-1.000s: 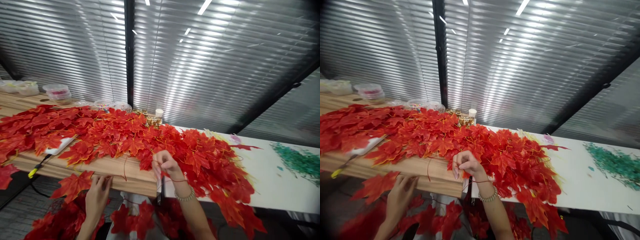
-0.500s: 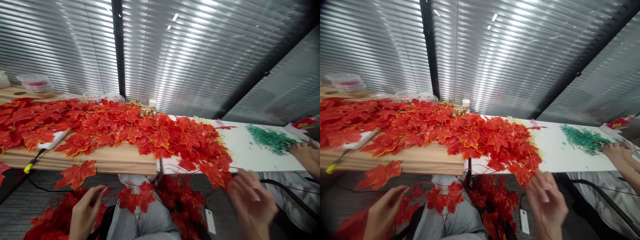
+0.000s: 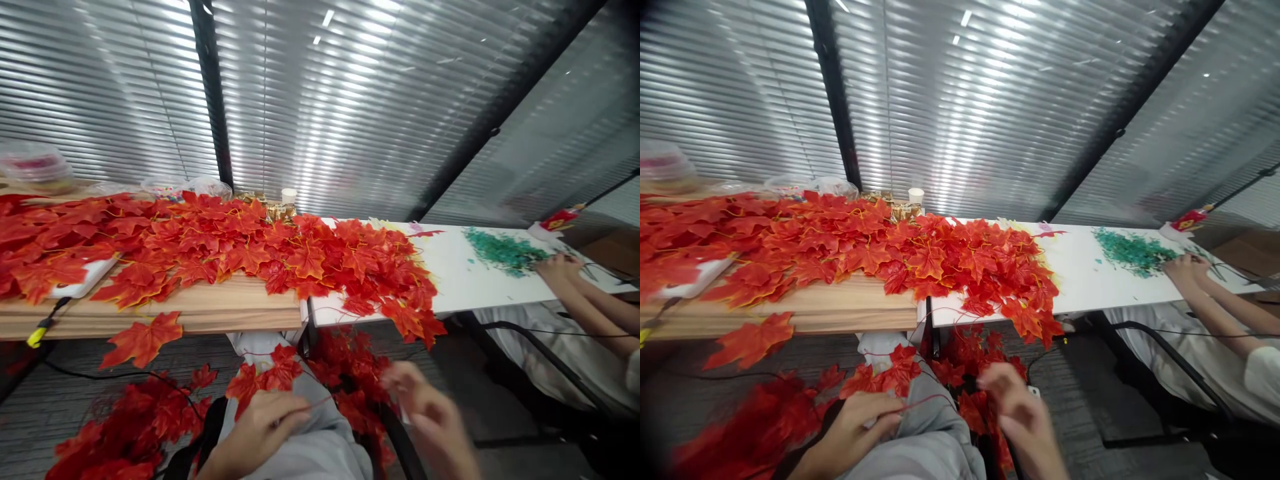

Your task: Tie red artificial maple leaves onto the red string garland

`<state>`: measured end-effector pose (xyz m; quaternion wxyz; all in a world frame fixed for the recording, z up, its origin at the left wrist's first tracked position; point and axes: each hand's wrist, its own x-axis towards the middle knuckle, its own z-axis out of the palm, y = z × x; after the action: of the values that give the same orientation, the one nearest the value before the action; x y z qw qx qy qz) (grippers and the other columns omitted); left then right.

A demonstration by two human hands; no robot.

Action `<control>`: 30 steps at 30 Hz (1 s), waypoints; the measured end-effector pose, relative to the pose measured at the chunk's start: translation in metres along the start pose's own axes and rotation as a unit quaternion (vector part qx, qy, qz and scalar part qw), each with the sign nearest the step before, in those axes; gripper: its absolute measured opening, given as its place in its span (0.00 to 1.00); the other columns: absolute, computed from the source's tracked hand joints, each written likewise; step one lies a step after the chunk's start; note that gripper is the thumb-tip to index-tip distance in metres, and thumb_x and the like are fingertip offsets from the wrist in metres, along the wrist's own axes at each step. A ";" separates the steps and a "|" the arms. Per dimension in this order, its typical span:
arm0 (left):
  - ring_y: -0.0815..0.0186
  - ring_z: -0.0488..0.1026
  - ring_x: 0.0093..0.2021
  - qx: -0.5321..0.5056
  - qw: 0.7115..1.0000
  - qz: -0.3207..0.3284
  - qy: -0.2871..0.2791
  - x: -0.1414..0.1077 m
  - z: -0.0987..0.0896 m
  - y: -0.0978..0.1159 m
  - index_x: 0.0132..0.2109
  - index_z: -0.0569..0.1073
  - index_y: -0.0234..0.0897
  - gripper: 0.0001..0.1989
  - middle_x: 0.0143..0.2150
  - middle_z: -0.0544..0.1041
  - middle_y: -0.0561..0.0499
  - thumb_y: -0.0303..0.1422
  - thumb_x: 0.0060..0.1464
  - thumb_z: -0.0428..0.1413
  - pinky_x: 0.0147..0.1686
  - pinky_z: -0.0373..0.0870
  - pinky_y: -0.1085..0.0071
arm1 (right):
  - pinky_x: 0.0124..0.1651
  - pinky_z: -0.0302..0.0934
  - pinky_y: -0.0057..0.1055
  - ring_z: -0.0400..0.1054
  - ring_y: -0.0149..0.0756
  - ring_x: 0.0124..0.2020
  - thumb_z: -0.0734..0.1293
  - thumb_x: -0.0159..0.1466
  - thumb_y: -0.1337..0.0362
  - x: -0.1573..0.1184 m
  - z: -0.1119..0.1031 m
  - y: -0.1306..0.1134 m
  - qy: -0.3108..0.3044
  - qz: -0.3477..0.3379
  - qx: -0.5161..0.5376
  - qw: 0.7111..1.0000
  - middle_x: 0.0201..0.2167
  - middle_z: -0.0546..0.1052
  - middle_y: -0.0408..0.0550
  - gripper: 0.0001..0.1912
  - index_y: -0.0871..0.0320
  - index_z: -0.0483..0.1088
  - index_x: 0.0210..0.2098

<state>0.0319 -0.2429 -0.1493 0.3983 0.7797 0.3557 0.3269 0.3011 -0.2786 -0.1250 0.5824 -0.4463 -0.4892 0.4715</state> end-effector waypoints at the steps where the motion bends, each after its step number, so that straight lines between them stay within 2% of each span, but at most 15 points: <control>1: 0.71 0.72 0.22 -0.057 0.998 -0.035 0.006 0.007 0.002 0.004 0.37 0.75 0.36 0.11 0.24 0.76 0.51 0.34 0.56 0.49 0.24 0.69 0.79 | 0.48 0.56 0.44 0.63 0.46 0.45 0.69 0.52 0.57 0.005 0.024 0.015 -0.057 0.052 0.072 0.994 0.44 0.68 0.51 0.11 0.55 0.67 0.20; 3: 0.70 0.71 0.21 -0.151 0.983 -0.099 0.039 0.016 0.002 0.005 0.40 0.73 0.35 0.12 0.24 0.76 0.51 0.36 0.56 0.48 0.23 0.70 0.78 | 0.47 0.57 0.41 0.63 0.44 0.45 0.72 0.48 0.56 0.014 0.070 0.045 -0.158 0.116 0.158 0.968 0.41 0.69 0.49 0.12 0.56 0.68 0.22; 5: 0.68 0.73 0.25 -0.186 0.968 -0.145 0.087 0.019 -0.002 -0.002 0.43 0.72 0.35 0.13 0.28 0.77 0.50 0.37 0.55 0.49 0.25 0.71 0.76 | 0.38 0.59 0.33 0.65 0.37 0.33 0.72 0.47 0.57 0.022 0.105 0.069 -0.217 0.173 0.204 0.939 0.26 0.68 0.45 0.13 0.57 0.66 0.20; 6: 0.67 0.74 0.28 -0.183 0.963 -0.162 0.112 0.017 -0.005 -0.008 0.44 0.71 0.35 0.14 0.32 0.77 0.49 0.38 0.55 0.50 0.27 0.72 0.75 | 0.35 0.59 0.31 0.64 0.34 0.29 0.71 0.48 0.58 0.026 0.116 0.078 -0.210 0.200 0.227 0.930 0.23 0.67 0.43 0.13 0.58 0.64 0.21; 8: 0.64 0.75 0.35 -0.168 0.957 -0.183 0.153 0.009 -0.012 -0.025 0.45 0.70 0.35 0.15 0.37 0.77 0.47 0.39 0.55 0.49 0.33 0.73 0.71 | 0.27 0.58 0.28 0.63 0.30 0.23 0.69 0.52 0.58 0.036 0.125 0.088 -0.189 0.231 0.259 0.919 0.26 0.68 0.43 0.12 0.58 0.63 0.24; 10: 0.62 0.74 0.41 -0.128 0.955 -0.192 0.186 -0.002 -0.013 -0.046 0.48 0.68 0.36 0.16 0.43 0.75 0.45 0.39 0.56 0.48 0.41 0.72 0.67 | 0.21 0.54 0.23 0.61 0.26 0.19 0.66 0.56 0.59 0.048 0.118 0.089 -0.151 0.233 0.251 0.927 0.29 0.70 0.45 0.11 0.59 0.63 0.26; 12: 0.61 0.71 0.47 -0.049 0.966 -0.181 0.179 -0.012 -0.004 -0.067 0.51 0.67 0.37 0.18 0.48 0.73 0.44 0.39 0.56 0.48 0.48 0.67 0.62 | 0.18 0.47 0.20 0.56 0.21 0.17 0.65 0.57 0.60 0.062 0.103 0.081 -0.093 0.209 0.238 0.944 0.28 0.70 0.43 0.10 0.60 0.62 0.26; 14: 0.58 0.63 0.55 0.017 0.988 -0.139 0.066 -0.018 0.016 -0.087 0.55 0.64 0.41 0.22 0.55 0.68 0.44 0.39 0.54 0.50 0.55 0.59 0.57 | 0.17 0.44 0.18 0.53 0.19 0.16 0.65 0.58 0.62 0.072 0.088 0.069 -0.051 0.181 0.244 0.951 0.27 0.68 0.41 0.10 0.61 0.61 0.26; 16: 0.57 0.61 0.57 0.044 0.993 -0.097 -0.056 -0.022 0.042 -0.104 0.59 0.60 0.44 0.26 0.58 0.65 0.46 0.41 0.53 0.51 0.57 0.53 0.54 | 0.17 0.43 0.18 0.49 0.16 0.14 0.65 0.58 0.63 0.077 0.078 0.055 -0.024 0.164 0.260 0.951 0.26 0.67 0.40 0.10 0.61 0.61 0.25; 18: 0.55 0.64 0.55 0.068 0.990 -0.084 -0.091 -0.026 0.066 -0.118 0.58 0.61 0.42 0.26 0.55 0.68 0.46 0.40 0.52 0.52 0.58 0.51 0.50 | 0.17 0.44 0.17 0.45 0.15 0.13 0.65 0.58 0.64 0.075 0.068 0.042 0.003 0.166 0.295 0.941 0.26 0.65 0.39 0.10 0.61 0.60 0.25; 21: 0.60 0.71 0.44 0.115 0.989 -0.079 -0.045 -0.035 0.087 -0.138 0.46 0.72 0.42 0.14 0.41 0.76 0.48 0.33 0.56 0.47 0.58 0.54 0.54 | 0.15 0.46 0.17 0.41 0.16 0.13 0.65 0.57 0.65 0.064 0.050 0.020 0.083 0.155 0.379 0.909 0.23 0.60 0.35 0.11 0.60 0.57 0.24; 23: 0.61 0.73 0.39 0.148 0.987 -0.062 -0.009 -0.044 0.088 -0.152 0.41 0.74 0.41 0.12 0.36 0.77 0.49 0.30 0.56 0.47 0.56 0.57 0.56 | 0.13 0.46 0.17 0.40 0.17 0.12 0.65 0.57 0.67 0.056 0.033 0.003 0.154 0.115 0.433 0.881 0.21 0.57 0.33 0.12 0.59 0.54 0.23; 26: 0.61 0.73 0.39 0.186 0.982 -0.038 0.012 -0.057 0.076 -0.169 0.40 0.74 0.40 0.11 0.37 0.78 0.50 0.29 0.56 0.47 0.53 0.60 0.56 | 0.13 0.49 0.17 0.43 0.18 0.11 0.62 0.59 0.71 0.045 0.010 -0.029 0.216 0.036 0.474 0.853 0.19 0.57 0.32 0.11 0.58 0.54 0.24; 28: 0.63 0.73 0.40 0.190 0.981 -0.036 0.003 -0.062 0.064 -0.173 0.41 0.73 0.41 0.11 0.38 0.77 0.51 0.29 0.56 0.47 0.52 0.62 0.58 | 0.14 0.51 0.18 0.46 0.18 0.12 0.61 0.60 0.71 0.036 -0.003 -0.050 0.245 -0.016 0.455 0.856 0.19 0.59 0.32 0.09 0.58 0.55 0.25; 30: 0.65 0.73 0.39 0.191 0.981 -0.037 -0.010 -0.062 0.055 -0.170 0.39 0.72 0.40 0.10 0.38 0.77 0.51 0.29 0.57 0.46 0.50 0.64 0.62 | 0.16 0.52 0.16 0.49 0.17 0.13 0.62 0.60 0.69 0.025 -0.014 -0.066 0.274 -0.059 0.394 0.876 0.19 0.59 0.32 0.08 0.58 0.56 0.26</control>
<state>-0.0078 -0.2412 -0.3342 0.2571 0.8311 0.4363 0.2299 0.3243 -0.2651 -0.0582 0.8473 -0.2622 -0.1092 0.4489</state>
